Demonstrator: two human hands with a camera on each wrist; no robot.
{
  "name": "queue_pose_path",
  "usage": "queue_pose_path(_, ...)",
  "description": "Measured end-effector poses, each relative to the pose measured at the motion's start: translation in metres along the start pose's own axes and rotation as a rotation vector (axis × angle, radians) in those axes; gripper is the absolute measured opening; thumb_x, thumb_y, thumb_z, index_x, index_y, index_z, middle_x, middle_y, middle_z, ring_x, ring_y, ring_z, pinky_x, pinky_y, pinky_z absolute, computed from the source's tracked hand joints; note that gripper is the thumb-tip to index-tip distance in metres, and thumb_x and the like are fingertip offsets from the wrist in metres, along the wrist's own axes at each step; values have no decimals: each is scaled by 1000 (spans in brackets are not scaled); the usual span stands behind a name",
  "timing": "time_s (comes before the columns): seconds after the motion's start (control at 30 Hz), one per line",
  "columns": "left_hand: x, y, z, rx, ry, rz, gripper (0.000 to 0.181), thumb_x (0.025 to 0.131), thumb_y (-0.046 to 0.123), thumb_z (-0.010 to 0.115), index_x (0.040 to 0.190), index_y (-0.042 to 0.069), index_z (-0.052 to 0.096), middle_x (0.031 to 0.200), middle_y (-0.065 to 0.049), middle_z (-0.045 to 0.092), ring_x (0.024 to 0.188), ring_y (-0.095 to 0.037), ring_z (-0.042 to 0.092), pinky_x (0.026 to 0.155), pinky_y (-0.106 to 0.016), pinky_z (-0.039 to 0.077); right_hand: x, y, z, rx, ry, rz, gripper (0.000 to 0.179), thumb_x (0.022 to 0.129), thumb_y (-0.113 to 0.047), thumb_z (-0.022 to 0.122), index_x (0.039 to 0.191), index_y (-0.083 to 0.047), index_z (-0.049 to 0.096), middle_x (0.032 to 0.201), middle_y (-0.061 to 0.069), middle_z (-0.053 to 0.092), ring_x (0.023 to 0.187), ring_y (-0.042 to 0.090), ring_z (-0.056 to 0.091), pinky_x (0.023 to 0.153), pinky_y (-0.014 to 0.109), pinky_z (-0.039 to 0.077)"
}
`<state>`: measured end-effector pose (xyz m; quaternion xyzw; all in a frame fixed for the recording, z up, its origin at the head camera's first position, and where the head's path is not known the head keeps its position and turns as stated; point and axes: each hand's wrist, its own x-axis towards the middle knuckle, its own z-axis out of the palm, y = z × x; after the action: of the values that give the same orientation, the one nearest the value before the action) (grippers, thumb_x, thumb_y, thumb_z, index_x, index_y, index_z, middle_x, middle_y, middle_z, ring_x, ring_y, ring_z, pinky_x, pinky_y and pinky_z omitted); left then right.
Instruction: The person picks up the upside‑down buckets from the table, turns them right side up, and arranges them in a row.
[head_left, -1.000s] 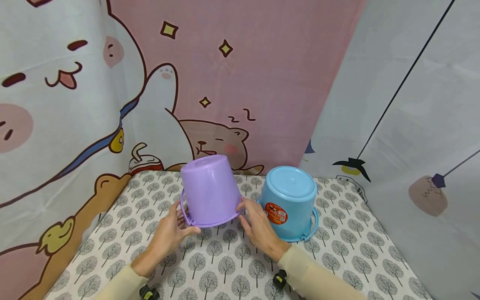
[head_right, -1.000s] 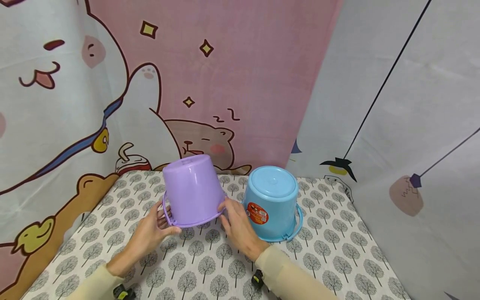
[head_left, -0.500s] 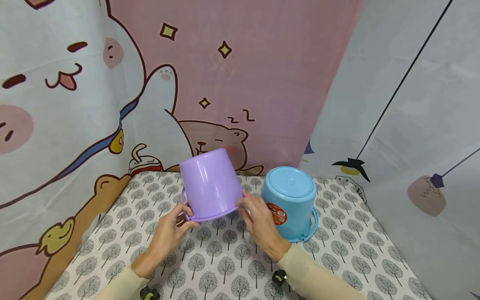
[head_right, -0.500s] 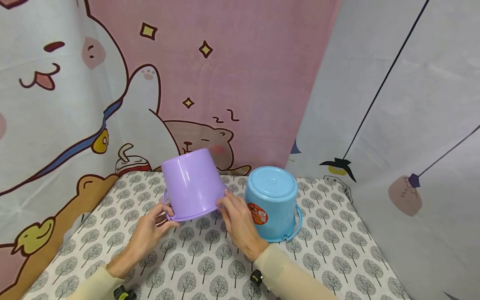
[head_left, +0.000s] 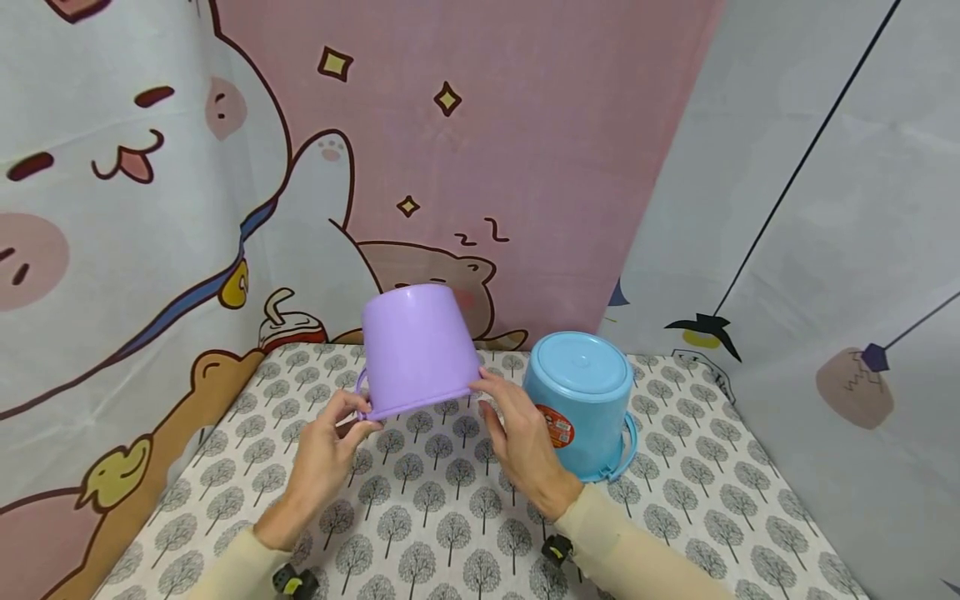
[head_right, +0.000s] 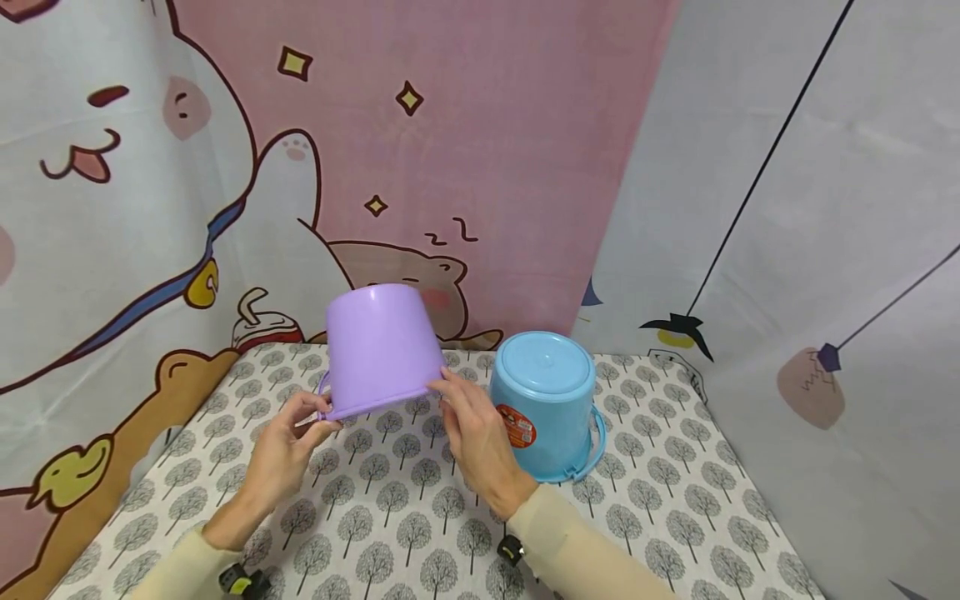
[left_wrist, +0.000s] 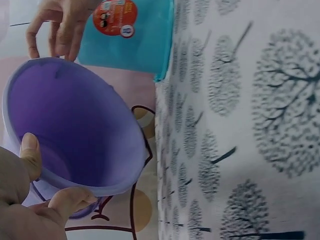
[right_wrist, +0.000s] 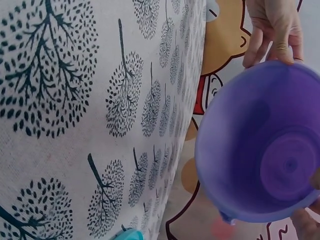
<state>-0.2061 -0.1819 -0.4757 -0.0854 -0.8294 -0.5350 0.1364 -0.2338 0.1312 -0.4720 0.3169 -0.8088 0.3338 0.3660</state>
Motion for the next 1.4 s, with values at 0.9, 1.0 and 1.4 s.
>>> queue_pose_path(0.9, 6, 29, -14, -318, -6, -149, 30, 119, 11, 68, 143, 0, 56, 132, -39, 79, 97, -19, 91, 94, -37, 76, -8, 13, -3, 78, 23, 67, 91, 103, 16, 76, 182, -5, 35, 155, 24, 63, 142, 38, 70, 118, 44, 69)
queue_pose_path(1.0, 5, 31, -15, -311, -19, -143, 35, 118, 9, 68, 150, 3, 55, 136, -40, 77, 98, -20, 91, 94, -35, 75, -8, 16, -6, 66, 15, 48, 88, 105, 12, 75, 181, -3, 35, 157, 23, 64, 144, 37, 69, 122, 44, 67)
queue_pose_path(1.4, 7, 28, -23, -192, -1, -23, 74, 107, -6, 78, 174, 14, 52, 144, -37, 76, 106, -17, 90, 96, -31, 74, -7, 20, -20, 52, -81, -23, 117, 88, -8, 101, 180, 7, 29, 168, 26, 57, 151, 40, 65, 129, 51, 60)
